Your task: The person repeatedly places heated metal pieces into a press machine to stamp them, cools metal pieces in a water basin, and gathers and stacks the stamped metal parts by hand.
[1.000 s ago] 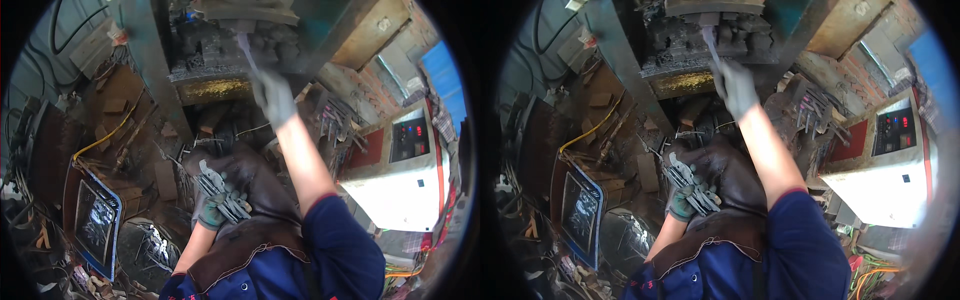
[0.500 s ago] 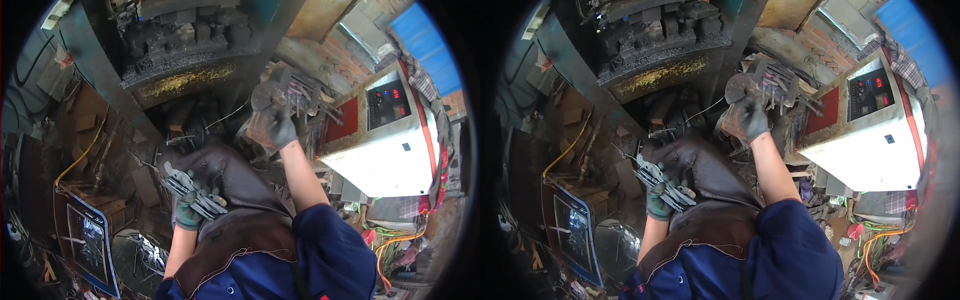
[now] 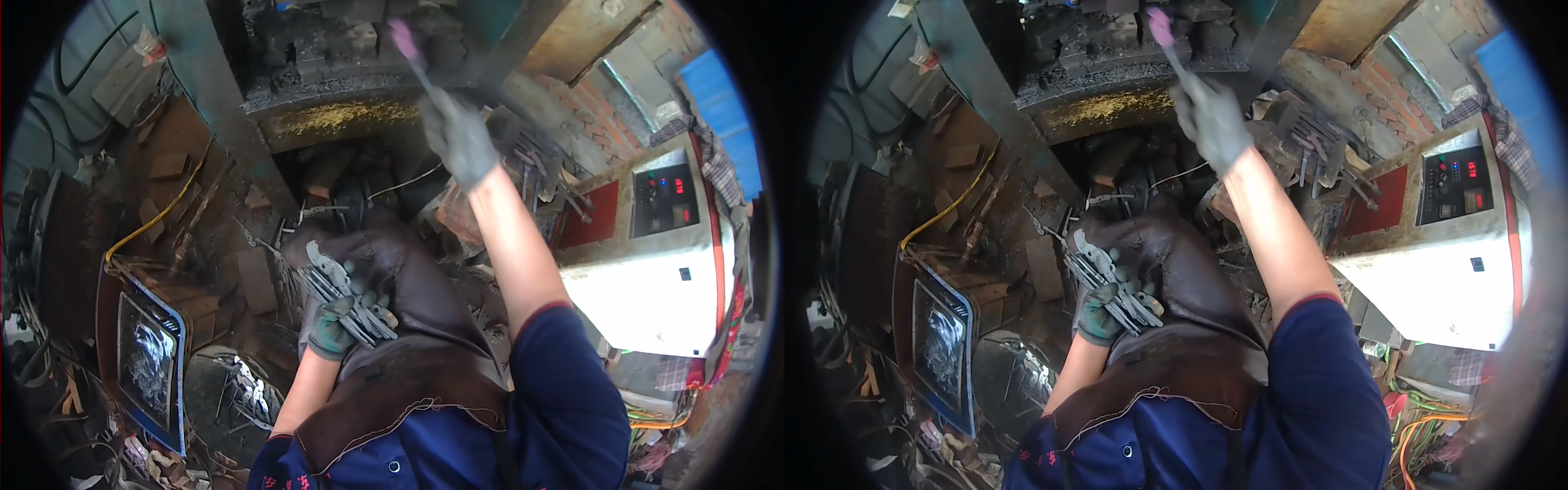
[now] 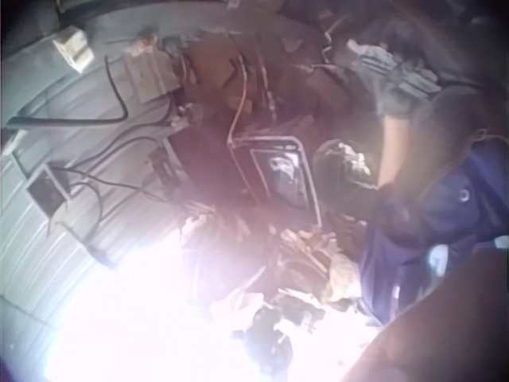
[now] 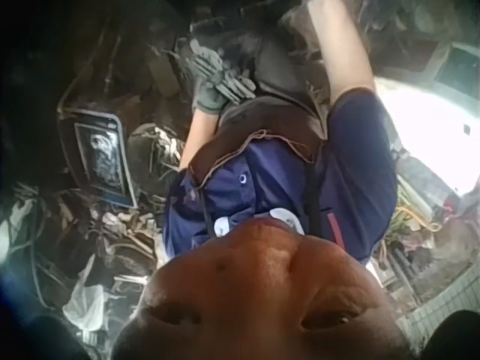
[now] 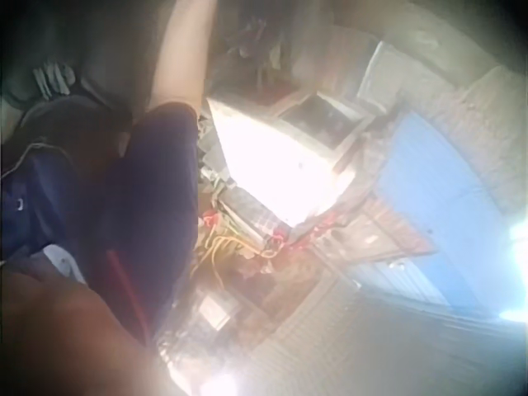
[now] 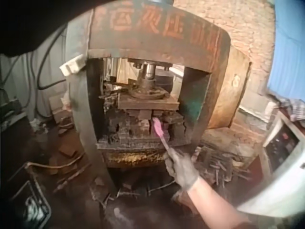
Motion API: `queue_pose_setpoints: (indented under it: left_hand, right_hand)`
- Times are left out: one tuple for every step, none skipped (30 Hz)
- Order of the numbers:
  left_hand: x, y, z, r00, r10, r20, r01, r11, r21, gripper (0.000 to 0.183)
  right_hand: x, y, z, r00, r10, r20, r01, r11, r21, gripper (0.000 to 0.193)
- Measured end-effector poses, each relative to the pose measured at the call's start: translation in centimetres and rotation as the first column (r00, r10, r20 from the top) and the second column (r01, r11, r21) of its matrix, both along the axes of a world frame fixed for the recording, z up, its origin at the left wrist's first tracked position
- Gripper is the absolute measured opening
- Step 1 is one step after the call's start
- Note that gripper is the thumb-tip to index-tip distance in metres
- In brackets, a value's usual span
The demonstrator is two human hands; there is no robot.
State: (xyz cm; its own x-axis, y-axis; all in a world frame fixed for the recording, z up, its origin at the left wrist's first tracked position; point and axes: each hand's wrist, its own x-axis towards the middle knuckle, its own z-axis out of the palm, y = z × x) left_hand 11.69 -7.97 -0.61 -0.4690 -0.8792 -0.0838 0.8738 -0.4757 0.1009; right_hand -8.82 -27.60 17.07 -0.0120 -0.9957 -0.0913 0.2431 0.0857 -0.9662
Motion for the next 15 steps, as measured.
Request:
queue_pose_setpoints:
  left_hand:
    - [-0.1, 0.0, 0.0, 1.0, 0.007, -0.001, -0.007, 1.0, 0.0, 0.057]
    - [-0.1, 0.0, 0.0, 1.0, 0.007, -0.016, -0.007, 1.0, 0.006, 0.058]
    - [-0.1, 0.0, 0.0, 1.0, 0.006, -0.031, -0.006, 1.0, 0.013, 0.058]
    - [-0.2, 0.0, 0.4, 0.999, 0.011, -0.032, -0.01, 1.0, 0.012, 0.058]
    - [-0.1, 0.1, 1.0, 0.999, 0.004, -0.049, -0.004, 1.0, 0.014, 0.058]
    - [-0.1, 0.1, 1.3, 0.998, -0.004, -0.065, 0.005, 1.0, 0.016, 0.058]
    - [-0.1, 0.0, 1.1, 0.998, -0.001, -0.065, 0.002, 1.0, 0.015, 0.058]
    - [0.0, 0.1, 0.7, 0.997, -0.006, -0.076, 0.006, 1.0, -0.004, 0.058]
    - [0.1, 0.1, 0.3, 0.996, -0.015, -0.087, 0.013, 1.0, -0.024, 0.058]
    - [0.0, 0.1, 0.1, 0.996, -0.013, -0.088, 0.011, 1.0, -0.023, 0.058]
    - [-0.1, 0.1, -0.3, 0.994, -0.023, -0.107, 0.021, 1.0, -0.016, 0.058]
    - [0.0, 0.3, -0.5, 0.992, -0.023, -0.123, 0.022, 1.0, -0.008, 0.059]
    - [0.2, 0.4, -0.7, 0.992, -0.018, -0.123, 0.018, 1.0, -0.002, 0.059]
    - [0.3, 0.2, -0.7, 0.995, -0.013, -0.103, 0.011, 1.0, -0.017, 0.059]
    - [0.2, 0.1, -0.8, 0.996, -0.006, -0.086, 0.003, 1.0, -0.03, 0.059]
  right_hand:
    - [1.0, -2.2, 0.5, 0.998, 0.051, -0.044, -0.051, 0.999, -0.014, 0.021]
    - [2.2, -4.1, 0.9, 0.995, 0.052, -0.084, -0.051, 0.999, 0.013, 0.02]
    - [3.1, -5.6, 1.2, 0.991, 0.054, -0.124, -0.049, 0.998, 0.039, 0.02]
    - [3.8, -7.0, 1.4, 0.99, 0.058, -0.126, -0.054, 0.998, 0.039, 0.02]
    - [4.7, -8.1, 1.6, 0.992, 0.036, -0.122, -0.027, 0.997, 0.074, 0.021]
    - [5.1, -8.8, 1.7, 0.993, 0.011, -0.12, 0.002, 0.994, 0.108, 0.022]
    - [5.2, -9.2, 1.8, 0.993, 0.014, -0.12, -0.001, 0.994, 0.108, 0.022]
    - [5.4, -9.5, 2.1, 0.99, 0.026, -0.136, -0.011, 0.994, 0.111, 0.022]
    - [5.4, -9.6, 2.2, 0.988, 0.036, -0.152, -0.018, 0.993, 0.115, 0.022]
    - [5.0, -9.8, 2.0, 0.981, 0.076, -0.176, -0.066, 0.996, 0.064, 0.034]
    - [4.4, -9.2, 2.0, 0.981, 0.074, -0.178, -0.063, 0.996, 0.068, 0.034]
    - [4.1, -8.1, 2.1, 0.973, 0.086, -0.213, -0.075, 0.995, 0.059, 0.04]
    - [3.5, -6.9, 2.0, 0.964, 0.096, -0.248, -0.086, 0.995, 0.051, 0.047]
    - [2.0, -5.7, 1.3, 0.971, 0.096, -0.217, -0.094, 0.995, 0.023, 0.05]
    - [0.4, -4.4, 0.4, 0.977, 0.099, -0.188, -0.101, 0.995, -0.003, 0.055]
